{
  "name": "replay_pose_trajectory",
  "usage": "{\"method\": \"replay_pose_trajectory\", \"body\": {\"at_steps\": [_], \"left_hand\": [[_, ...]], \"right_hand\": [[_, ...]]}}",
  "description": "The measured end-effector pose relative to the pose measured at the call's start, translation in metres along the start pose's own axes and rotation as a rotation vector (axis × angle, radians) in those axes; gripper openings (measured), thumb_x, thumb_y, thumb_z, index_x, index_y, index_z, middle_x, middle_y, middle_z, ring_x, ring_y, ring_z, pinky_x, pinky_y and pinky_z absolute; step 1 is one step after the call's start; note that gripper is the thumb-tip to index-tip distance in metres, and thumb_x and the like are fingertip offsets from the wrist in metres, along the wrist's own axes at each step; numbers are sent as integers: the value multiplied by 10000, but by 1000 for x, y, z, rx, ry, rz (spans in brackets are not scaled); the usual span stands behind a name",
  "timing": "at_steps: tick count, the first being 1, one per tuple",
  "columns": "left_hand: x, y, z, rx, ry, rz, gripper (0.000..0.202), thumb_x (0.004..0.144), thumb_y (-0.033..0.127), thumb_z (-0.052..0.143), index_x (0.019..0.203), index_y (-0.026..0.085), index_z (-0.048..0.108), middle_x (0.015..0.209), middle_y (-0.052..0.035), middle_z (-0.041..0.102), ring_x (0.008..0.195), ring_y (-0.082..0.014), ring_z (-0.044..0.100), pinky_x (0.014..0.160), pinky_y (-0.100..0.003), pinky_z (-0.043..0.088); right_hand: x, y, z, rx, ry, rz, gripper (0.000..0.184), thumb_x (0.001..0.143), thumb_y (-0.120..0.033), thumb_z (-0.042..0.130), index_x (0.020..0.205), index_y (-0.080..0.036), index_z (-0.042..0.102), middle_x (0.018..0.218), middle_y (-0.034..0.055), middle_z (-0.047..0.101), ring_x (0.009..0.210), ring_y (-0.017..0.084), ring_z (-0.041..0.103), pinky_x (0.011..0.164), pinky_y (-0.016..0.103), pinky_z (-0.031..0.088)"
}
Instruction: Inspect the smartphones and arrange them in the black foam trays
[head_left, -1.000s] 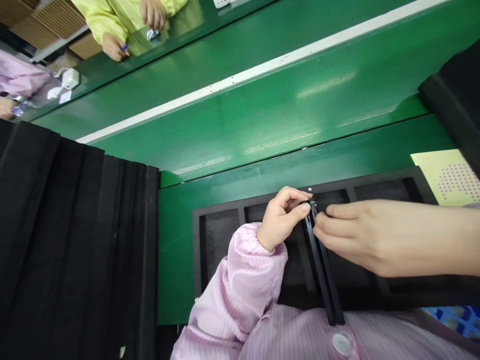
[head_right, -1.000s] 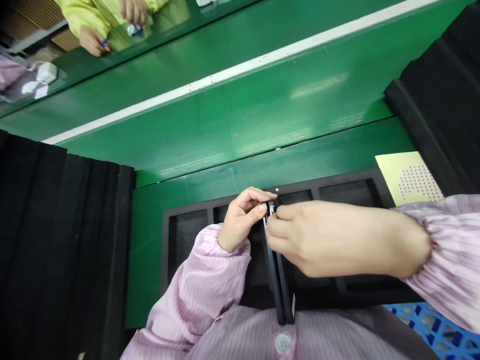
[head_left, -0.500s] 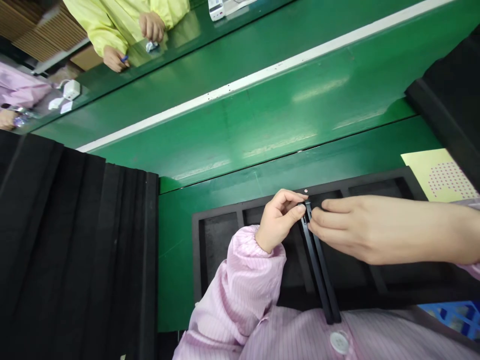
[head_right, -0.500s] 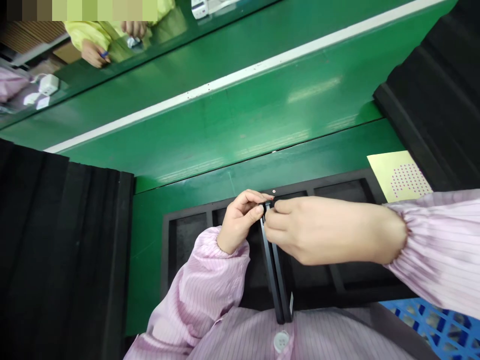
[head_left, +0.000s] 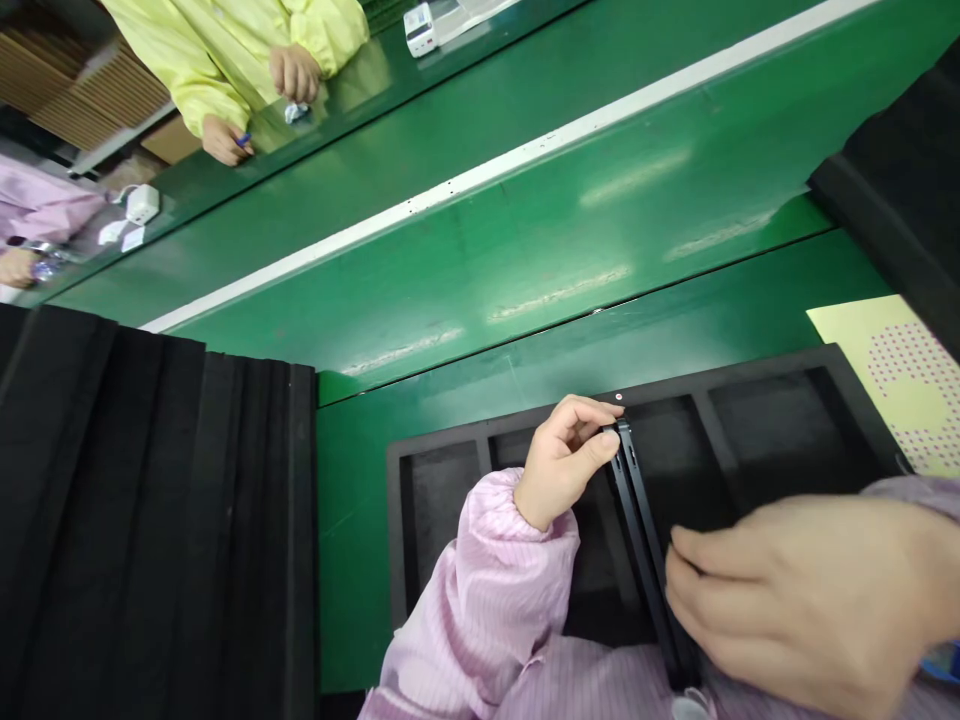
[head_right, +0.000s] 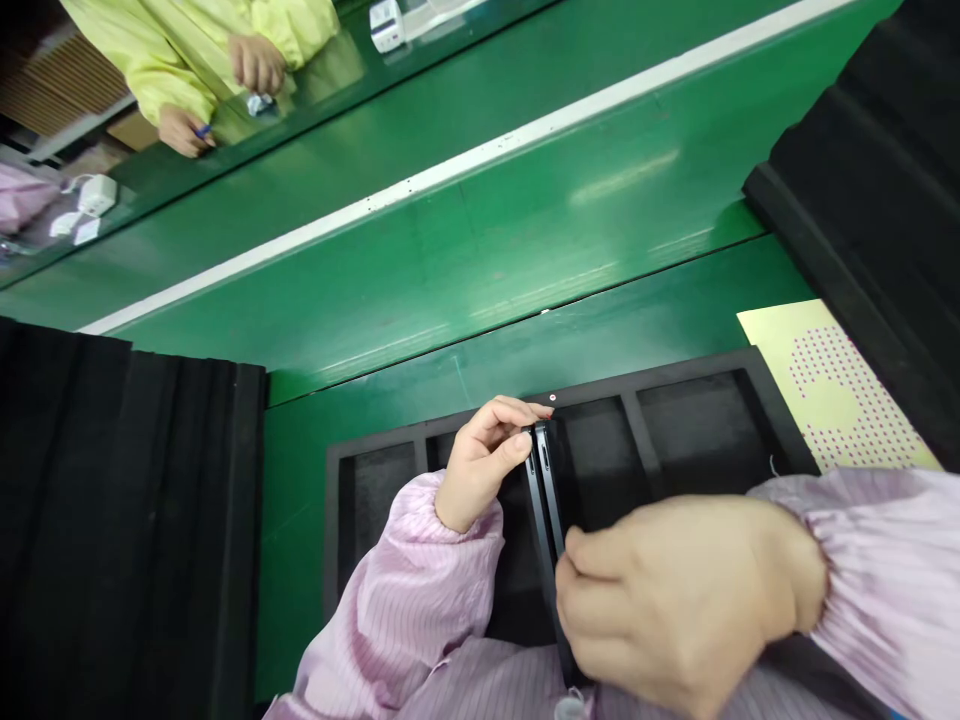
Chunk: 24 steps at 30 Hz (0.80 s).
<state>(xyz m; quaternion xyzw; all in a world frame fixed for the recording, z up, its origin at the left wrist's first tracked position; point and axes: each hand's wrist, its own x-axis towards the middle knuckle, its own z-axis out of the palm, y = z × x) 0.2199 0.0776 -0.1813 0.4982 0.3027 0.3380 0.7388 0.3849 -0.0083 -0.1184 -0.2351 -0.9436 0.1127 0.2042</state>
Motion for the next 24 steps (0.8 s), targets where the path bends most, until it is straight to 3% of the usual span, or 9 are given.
{"method": "replay_pose_trajectory", "body": {"at_steps": [2, 3, 7, 12, 15, 17, 21, 24], "left_hand": [[-1, 0, 0, 0, -1, -2, 197, 724, 352, 692, 768, 183, 603, 836, -22, 602, 928, -171, 603, 853, -315, 464], [-1, 0, 0, 4, 2, -3, 186, 731, 346, 687, 769, 184, 604, 841, -25, 601, 933, -174, 602, 851, -318, 466], [-2, 0, -1, 7, 4, 10, 141, 751, 319, 670, 793, 197, 614, 849, -23, 590, 949, -179, 602, 856, -316, 470], [-3, -3, -2, 22, 16, 13, 113, 757, 301, 664, 809, 207, 629, 843, -29, 589, 961, -201, 608, 863, -346, 479], [-4, -4, -3, 36, 22, 27, 106, 772, 308, 647, 811, 210, 636, 835, -28, 598, 949, -208, 614, 858, -359, 478], [-4, -5, -3, 56, 35, 24, 109, 806, 313, 605, 803, 209, 637, 835, -29, 608, 943, -208, 615, 868, -369, 467], [-2, -5, -4, 99, 59, 10, 174, 847, 326, 542, 765, 200, 629, 830, -34, 627, 930, -202, 616, 882, -374, 451], [-1, -2, -3, 94, 56, 2, 200, 816, 376, 577, 752, 191, 621, 831, -44, 634, 919, -199, 616, 872, -362, 454]], "right_hand": [[-2, -6, 6, 18, 26, -158, 580, 877, -49, 116, 754, -202, 662, 850, 48, 629, 790, 175, 571, 749, 336, 492], [-3, -9, 9, 33, 55, -134, 585, 886, -58, 103, 759, -196, 657, 849, 47, 627, 780, 175, 570, 736, 343, 491], [-8, -16, 18, 64, 167, 221, 486, 924, -93, 180, 723, -203, 608, 739, 6, 618, 660, 139, 556, 732, 331, 483], [-10, -10, 24, 85, 287, 416, 248, 923, -195, 380, 725, -201, 529, 643, 2, 579, 597, 140, 543, 651, 319, 480], [-3, -8, 29, 153, 359, 649, 280, 915, -377, 443, 707, -191, 420, 639, 2, 542, 567, 119, 527, 531, 257, 468], [4, -8, 34, 178, 381, 778, 291, 913, -418, 428, 732, -195, 385, 668, 0, 531, 568, 108, 535, 492, 228, 456], [8, -1, 41, 142, 409, 882, 167, 937, -281, 366, 790, -203, 383, 676, -18, 523, 518, 91, 537, 470, 204, 446], [1, 5, 35, 85, 481, 866, 98, 929, -179, 356, 854, -200, 416, 656, -22, 544, 482, 84, 528, 456, 189, 435]]}}
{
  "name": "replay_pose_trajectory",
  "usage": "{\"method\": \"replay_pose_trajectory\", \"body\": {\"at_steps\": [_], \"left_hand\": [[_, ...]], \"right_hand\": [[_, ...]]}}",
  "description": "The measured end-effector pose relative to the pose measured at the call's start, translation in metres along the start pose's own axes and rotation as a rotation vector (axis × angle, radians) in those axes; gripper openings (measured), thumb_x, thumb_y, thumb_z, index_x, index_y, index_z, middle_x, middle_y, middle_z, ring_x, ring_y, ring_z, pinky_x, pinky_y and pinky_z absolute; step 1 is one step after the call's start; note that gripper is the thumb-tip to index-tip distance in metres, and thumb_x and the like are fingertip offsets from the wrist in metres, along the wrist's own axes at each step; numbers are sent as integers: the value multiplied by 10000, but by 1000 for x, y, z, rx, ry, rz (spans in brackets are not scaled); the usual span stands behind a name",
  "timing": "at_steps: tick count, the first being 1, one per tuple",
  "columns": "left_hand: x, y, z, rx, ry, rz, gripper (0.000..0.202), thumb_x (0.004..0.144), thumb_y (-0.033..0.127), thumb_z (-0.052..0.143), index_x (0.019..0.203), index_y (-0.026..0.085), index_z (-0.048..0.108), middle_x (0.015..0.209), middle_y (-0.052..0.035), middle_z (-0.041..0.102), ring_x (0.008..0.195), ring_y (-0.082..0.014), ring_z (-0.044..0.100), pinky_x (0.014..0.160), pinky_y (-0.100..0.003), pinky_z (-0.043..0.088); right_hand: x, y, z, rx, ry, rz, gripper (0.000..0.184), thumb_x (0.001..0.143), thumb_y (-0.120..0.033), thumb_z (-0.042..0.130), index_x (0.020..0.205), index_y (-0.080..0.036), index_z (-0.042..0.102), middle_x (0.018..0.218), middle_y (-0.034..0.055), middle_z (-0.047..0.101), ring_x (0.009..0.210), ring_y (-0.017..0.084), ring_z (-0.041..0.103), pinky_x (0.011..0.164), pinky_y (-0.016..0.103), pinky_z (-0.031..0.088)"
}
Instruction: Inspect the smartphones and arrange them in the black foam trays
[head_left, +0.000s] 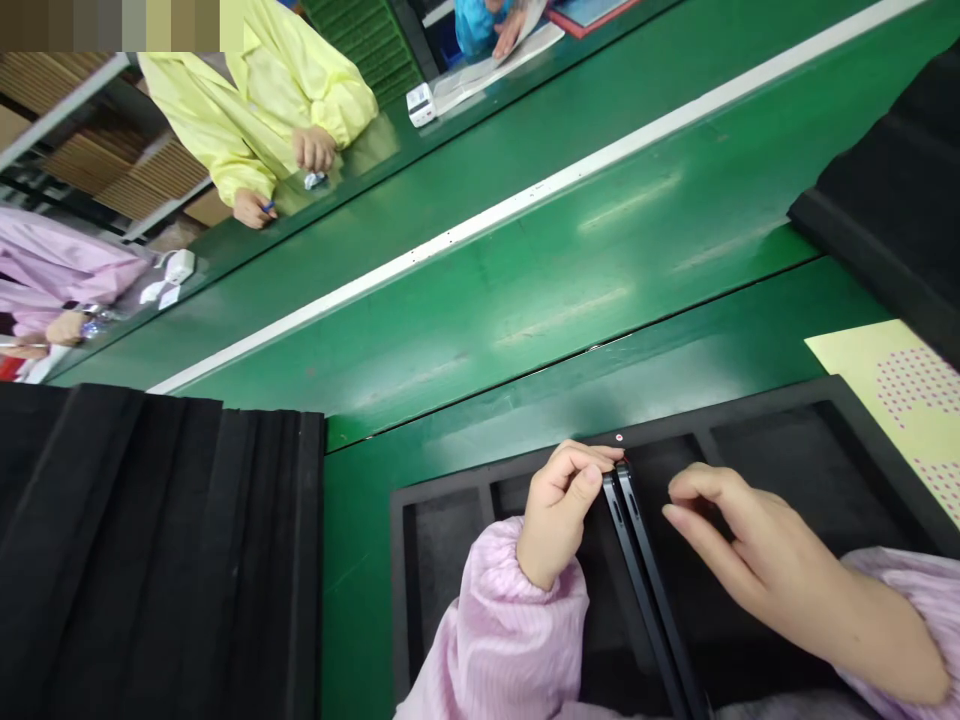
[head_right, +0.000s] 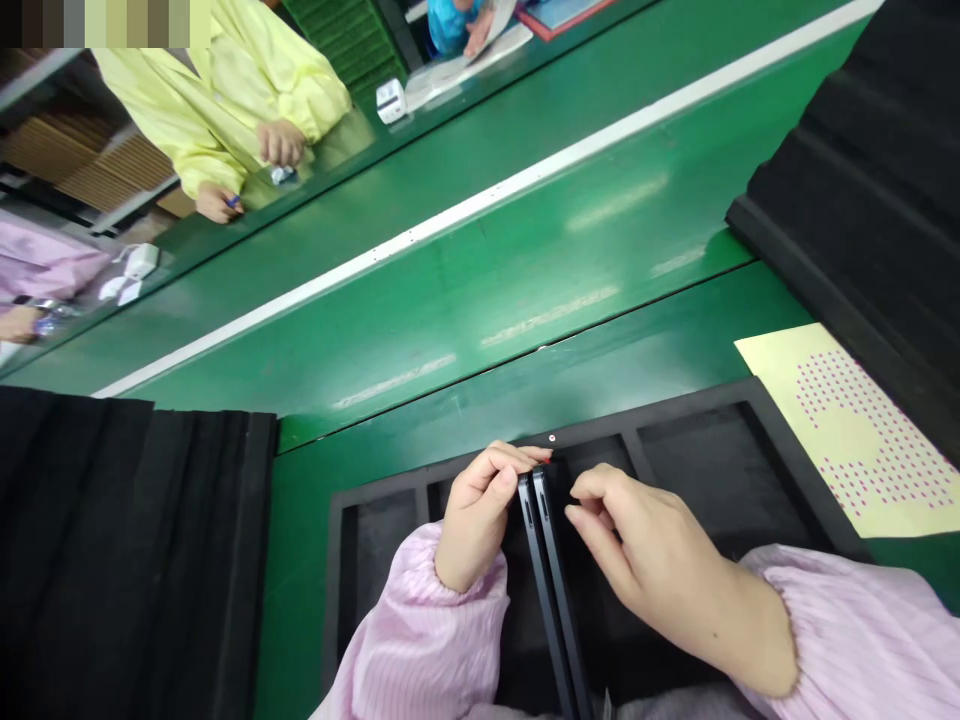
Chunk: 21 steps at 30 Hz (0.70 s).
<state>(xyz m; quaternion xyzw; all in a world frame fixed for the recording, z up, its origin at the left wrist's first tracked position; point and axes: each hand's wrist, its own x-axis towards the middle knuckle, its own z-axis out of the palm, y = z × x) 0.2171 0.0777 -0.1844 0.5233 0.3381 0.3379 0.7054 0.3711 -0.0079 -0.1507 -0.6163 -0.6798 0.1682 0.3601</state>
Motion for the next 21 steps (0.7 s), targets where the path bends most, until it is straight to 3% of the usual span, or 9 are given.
{"method": "replay_pose_trajectory", "body": {"at_steps": [4, 7, 13, 21], "left_hand": [[0, 7, 3, -59, -24, -67, 287, 658, 405, 732, 760, 176, 593, 881, -56, 630, 937, -202, 607, 851, -343, 466], [0, 10, 7, -30, 16, -80, 311, 616, 403, 755, 717, 169, 578, 853, -54, 641, 911, -200, 614, 843, -339, 463], [0, 1, 9, -5, 134, -98, 293, 736, 451, 617, 663, 170, 579, 816, -51, 696, 848, -192, 631, 847, -349, 439], [-2, -1, 12, -63, 131, -109, 301, 701, 464, 651, 666, 172, 588, 809, -36, 700, 804, -173, 625, 815, -327, 442]], "right_hand": [[-7, -4, -19, -150, -29, -305, 215, 867, -59, 355, 943, -184, 512, 843, 48, 641, 729, 136, 612, 631, 245, 508], [-20, -17, -28, -291, -103, -482, 343, 830, 0, 309, 966, -190, 560, 944, 47, 663, 779, 156, 604, 678, 296, 509], [-43, -30, -20, -331, -134, -510, 377, 873, -4, 249, 989, -168, 567, 1019, 41, 654, 792, 164, 588, 679, 313, 506], [-54, -31, -14, -317, -106, -480, 353, 899, -25, 245, 1001, -162, 554, 1018, 48, 647, 811, 174, 604, 669, 316, 519]]}}
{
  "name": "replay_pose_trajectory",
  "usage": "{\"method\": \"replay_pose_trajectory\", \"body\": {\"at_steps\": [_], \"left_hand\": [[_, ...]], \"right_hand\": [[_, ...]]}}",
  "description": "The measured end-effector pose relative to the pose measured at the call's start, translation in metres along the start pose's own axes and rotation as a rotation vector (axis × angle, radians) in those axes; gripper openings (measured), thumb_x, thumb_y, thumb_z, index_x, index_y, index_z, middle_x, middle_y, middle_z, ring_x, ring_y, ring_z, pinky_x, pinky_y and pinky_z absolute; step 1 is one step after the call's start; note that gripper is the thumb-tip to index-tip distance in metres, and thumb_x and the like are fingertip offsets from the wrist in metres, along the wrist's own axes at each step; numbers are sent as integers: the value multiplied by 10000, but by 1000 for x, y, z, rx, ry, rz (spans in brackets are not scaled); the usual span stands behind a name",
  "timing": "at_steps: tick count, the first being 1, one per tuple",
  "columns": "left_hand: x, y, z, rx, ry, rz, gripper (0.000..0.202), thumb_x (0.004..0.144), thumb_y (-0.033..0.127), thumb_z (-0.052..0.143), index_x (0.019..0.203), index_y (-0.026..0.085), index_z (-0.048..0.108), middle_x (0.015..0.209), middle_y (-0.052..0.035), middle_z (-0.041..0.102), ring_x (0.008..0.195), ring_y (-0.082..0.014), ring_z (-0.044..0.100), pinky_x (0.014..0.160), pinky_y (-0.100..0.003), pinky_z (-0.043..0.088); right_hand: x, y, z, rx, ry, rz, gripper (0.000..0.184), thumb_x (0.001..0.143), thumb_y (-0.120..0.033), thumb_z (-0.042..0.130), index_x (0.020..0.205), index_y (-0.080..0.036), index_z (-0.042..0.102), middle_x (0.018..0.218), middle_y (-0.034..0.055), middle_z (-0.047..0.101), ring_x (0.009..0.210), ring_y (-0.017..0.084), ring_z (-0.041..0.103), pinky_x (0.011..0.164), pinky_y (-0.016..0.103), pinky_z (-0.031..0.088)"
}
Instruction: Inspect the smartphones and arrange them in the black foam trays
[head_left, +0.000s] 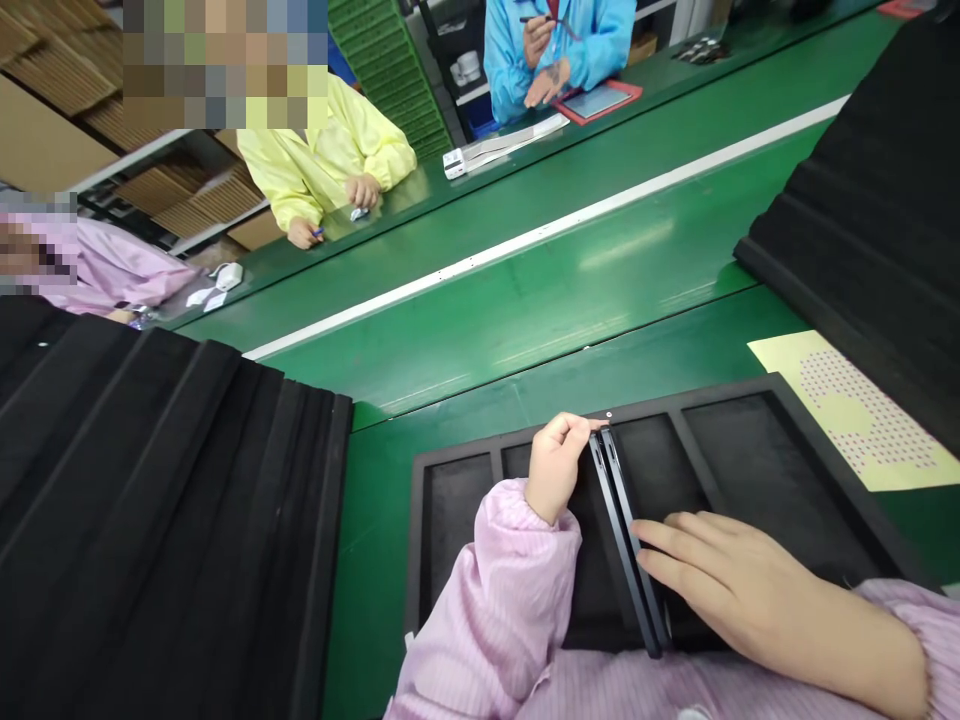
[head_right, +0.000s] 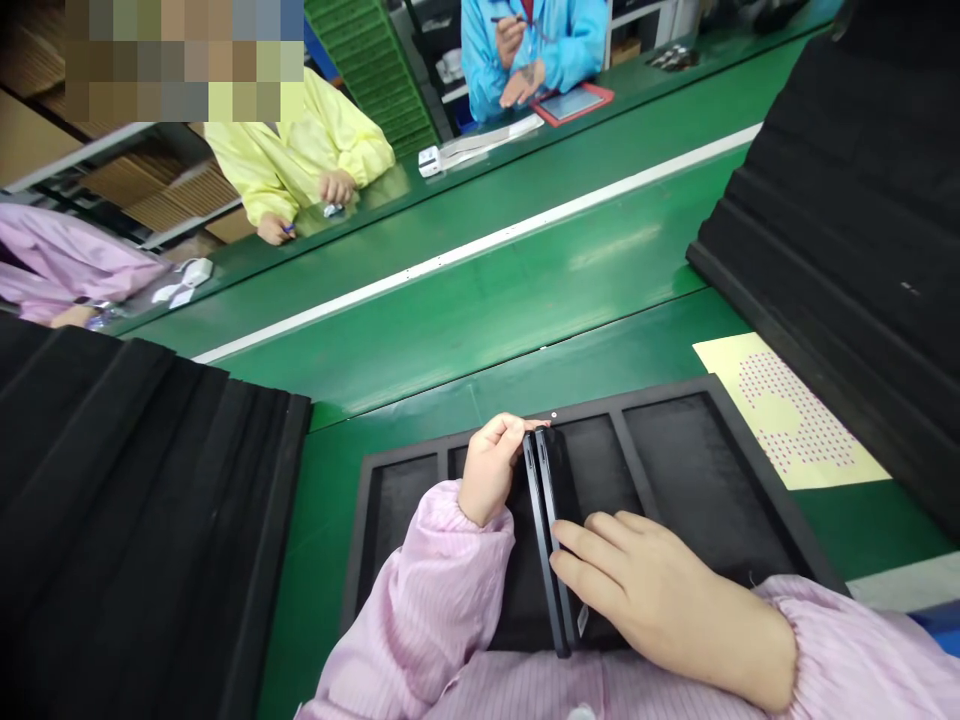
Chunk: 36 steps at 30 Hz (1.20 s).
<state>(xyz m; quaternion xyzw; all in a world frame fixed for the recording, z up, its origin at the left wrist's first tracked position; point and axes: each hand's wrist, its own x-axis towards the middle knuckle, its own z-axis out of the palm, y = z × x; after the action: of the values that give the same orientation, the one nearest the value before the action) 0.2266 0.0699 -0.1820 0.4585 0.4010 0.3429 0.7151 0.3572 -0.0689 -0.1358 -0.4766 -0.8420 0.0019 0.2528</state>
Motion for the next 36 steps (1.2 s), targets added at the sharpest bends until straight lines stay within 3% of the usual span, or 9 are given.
{"method": "replay_pose_trajectory", "body": {"at_steps": [2, 5, 7, 9, 12, 18, 28, 36], "left_hand": [[-1, 0, -1, -2, -6, 0, 297, 702, 457, 656, 659, 173, 579, 804, -35, 700, 804, -172, 627, 811, -323, 442], [-3, 0, -2, 14, -6, 19, 287, 713, 443, 657, 667, 174, 571, 801, -34, 701, 800, -167, 629, 797, -310, 447], [-5, 1, -3, 7, 4, 43, 280, 714, 436, 665, 688, 175, 566, 791, -30, 700, 796, -163, 631, 783, -299, 453], [-6, 3, -3, -8, 14, 61, 273, 711, 421, 677, 695, 176, 558, 778, -27, 700, 796, -160, 634, 778, -291, 459], [-5, 5, -2, -24, 12, 48, 269, 711, 407, 686, 676, 173, 556, 773, -28, 702, 794, -158, 640, 781, -286, 468], [-2, 5, -1, -38, 11, 24, 270, 702, 408, 697, 661, 172, 575, 755, -23, 698, 778, -158, 646, 767, -282, 481], [-1, 4, -3, -20, -13, 13, 237, 739, 377, 671, 666, 171, 578, 774, -27, 704, 782, -151, 647, 749, -270, 493], [-2, 4, -4, -5, -16, 10, 245, 739, 389, 666, 673, 172, 575, 767, -27, 699, 782, -154, 643, 750, -276, 489]], "right_hand": [[4, 2, 4, 79, 46, 84, 267, 915, -71, 295, 987, -155, 538, 972, 55, 645, 791, 162, 607, 671, 296, 522], [17, 12, 14, 294, 140, 337, 120, 918, -137, 387, 868, -159, 495, 767, 26, 593, 633, 106, 571, 561, 201, 495], [29, 23, 21, 383, 186, 426, 108, 909, -153, 427, 816, -166, 482, 708, 10, 549, 585, 91, 541, 514, 176, 469], [39, 34, 25, 350, 217, 357, 115, 910, -145, 427, 842, -156, 520, 761, 37, 570, 660, 109, 568, 566, 193, 486], [47, 49, 24, 151, 192, 116, 190, 908, -79, 389, 919, -131, 571, 867, 81, 620, 770, 150, 589, 651, 246, 503], [50, 74, 5, -117, 74, -227, 341, 916, -32, 271, 961, -105, 601, 910, 67, 672, 881, 181, 593, 740, 303, 497], [56, 87, 1, -127, -70, -397, 379, 861, 22, 250, 978, -45, 605, 1063, 112, 602, 930, 231, 550, 787, 393, 436], [56, 88, 1, -140, -91, -412, 373, 873, -4, 258, 998, -44, 607, 1094, 116, 586, 941, 227, 537, 748, 368, 441]]}}
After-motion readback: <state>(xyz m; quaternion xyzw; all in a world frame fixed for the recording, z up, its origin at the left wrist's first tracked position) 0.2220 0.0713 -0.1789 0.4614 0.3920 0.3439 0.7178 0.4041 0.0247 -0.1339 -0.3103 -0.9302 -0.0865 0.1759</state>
